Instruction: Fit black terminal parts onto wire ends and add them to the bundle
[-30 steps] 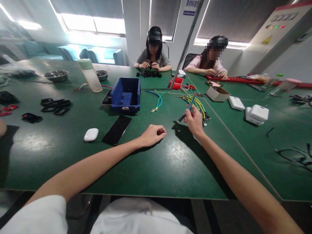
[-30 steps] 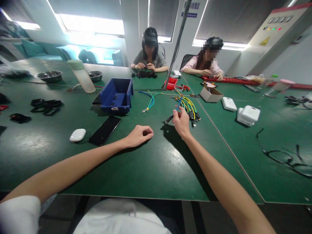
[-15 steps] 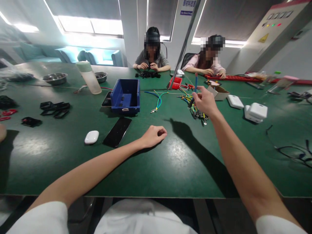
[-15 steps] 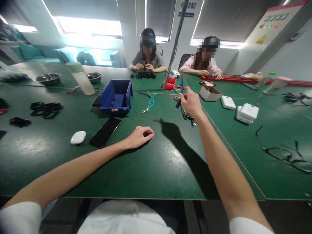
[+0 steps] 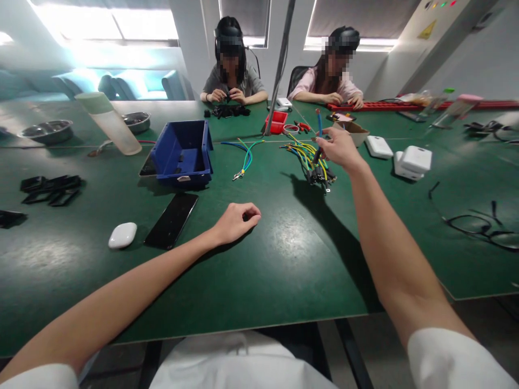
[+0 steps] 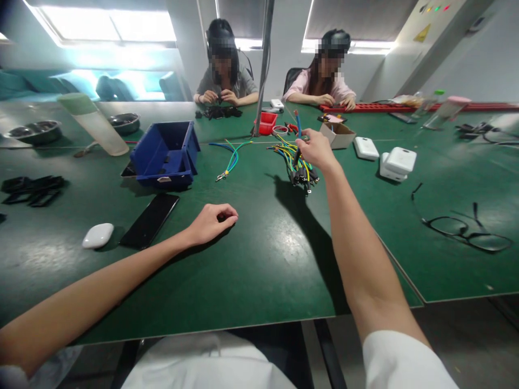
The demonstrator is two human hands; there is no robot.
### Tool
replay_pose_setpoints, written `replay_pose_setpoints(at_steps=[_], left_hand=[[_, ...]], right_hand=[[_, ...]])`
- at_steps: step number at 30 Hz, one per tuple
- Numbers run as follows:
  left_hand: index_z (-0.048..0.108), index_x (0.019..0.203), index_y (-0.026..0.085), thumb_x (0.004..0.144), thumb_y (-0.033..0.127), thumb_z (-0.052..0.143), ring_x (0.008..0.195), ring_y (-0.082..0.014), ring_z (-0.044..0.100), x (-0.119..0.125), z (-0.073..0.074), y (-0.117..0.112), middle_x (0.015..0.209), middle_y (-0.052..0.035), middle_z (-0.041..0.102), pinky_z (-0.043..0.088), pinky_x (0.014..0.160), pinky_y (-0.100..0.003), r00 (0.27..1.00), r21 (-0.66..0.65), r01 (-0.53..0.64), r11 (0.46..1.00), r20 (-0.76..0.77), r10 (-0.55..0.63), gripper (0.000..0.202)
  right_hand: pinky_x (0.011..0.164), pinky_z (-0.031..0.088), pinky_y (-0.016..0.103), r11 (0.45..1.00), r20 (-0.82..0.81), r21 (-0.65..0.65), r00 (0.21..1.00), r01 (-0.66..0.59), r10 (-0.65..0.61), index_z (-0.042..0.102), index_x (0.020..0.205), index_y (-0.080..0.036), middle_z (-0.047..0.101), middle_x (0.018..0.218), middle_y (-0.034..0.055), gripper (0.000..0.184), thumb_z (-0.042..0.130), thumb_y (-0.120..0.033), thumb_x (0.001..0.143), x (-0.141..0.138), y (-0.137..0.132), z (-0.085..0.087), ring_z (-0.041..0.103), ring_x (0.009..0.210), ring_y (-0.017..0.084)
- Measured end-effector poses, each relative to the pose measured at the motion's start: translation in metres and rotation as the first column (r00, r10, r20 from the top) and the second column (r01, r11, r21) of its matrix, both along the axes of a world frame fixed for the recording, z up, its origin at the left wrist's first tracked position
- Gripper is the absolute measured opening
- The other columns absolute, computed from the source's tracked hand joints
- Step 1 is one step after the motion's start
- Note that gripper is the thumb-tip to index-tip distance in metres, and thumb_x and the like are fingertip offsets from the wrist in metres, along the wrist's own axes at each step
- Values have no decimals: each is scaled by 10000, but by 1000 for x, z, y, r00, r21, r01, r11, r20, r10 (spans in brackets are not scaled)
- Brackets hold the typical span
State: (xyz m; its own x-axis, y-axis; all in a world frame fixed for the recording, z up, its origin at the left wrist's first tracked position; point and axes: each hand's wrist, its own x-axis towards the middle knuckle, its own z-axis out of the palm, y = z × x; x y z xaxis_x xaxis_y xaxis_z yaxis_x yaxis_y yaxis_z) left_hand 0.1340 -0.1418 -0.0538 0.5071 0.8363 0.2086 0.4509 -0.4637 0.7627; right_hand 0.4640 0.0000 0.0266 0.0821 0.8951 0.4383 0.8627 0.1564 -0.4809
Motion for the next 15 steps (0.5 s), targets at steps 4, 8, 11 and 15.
replay_pose_setpoints(at_steps=[4, 8, 11, 15], left_hand=[[683, 854, 170, 872, 258, 568, 666, -133, 605, 0, 0, 0, 750, -12, 700, 451, 662, -259, 1000, 9, 5, 1000, -8, -5, 146], [684, 865, 163, 870, 253, 576, 668, -126, 597, 0, -1, 0, 752, -10, 697, 446, 663, -251, 1000, 15, 12, 1000, -7, -12, 141], [683, 868, 158, 871, 250, 575, 665, -124, 592, 0, -1, 0, 749, -9, 692, 442, 656, -246, 1000, 12, 12, 1000, -11, -12, 141], [683, 876, 155, 871, 236, 569, 666, -122, 589, 0, -1, 0, 753, -10, 690, 441, 656, -246, 1000, 12, 17, 1000, -20, -17, 139]], right_hand=[[868, 486, 427, 997, 48, -58, 997, 55, -52, 693, 1106, -107, 695, 1009, 161, 332, 569, -275, 847, 12, 7, -19, 650, 919, 285], [891, 478, 422, 987, 131, -94, 985, 128, -116, 688, 1153, -92, 698, 1072, 190, 392, 542, -302, 856, 19, 10, -33, 647, 993, 325], [909, 475, 421, 973, 217, -132, 964, 187, -156, 680, 1174, -68, 692, 1102, 214, 418, 509, -313, 881, 23, 12, -40, 642, 1032, 343], [934, 470, 399, 957, 286, -197, 946, 213, -152, 678, 1166, -73, 684, 1135, 215, 398, 473, -303, 915, 23, 12, -45, 635, 1072, 325]])
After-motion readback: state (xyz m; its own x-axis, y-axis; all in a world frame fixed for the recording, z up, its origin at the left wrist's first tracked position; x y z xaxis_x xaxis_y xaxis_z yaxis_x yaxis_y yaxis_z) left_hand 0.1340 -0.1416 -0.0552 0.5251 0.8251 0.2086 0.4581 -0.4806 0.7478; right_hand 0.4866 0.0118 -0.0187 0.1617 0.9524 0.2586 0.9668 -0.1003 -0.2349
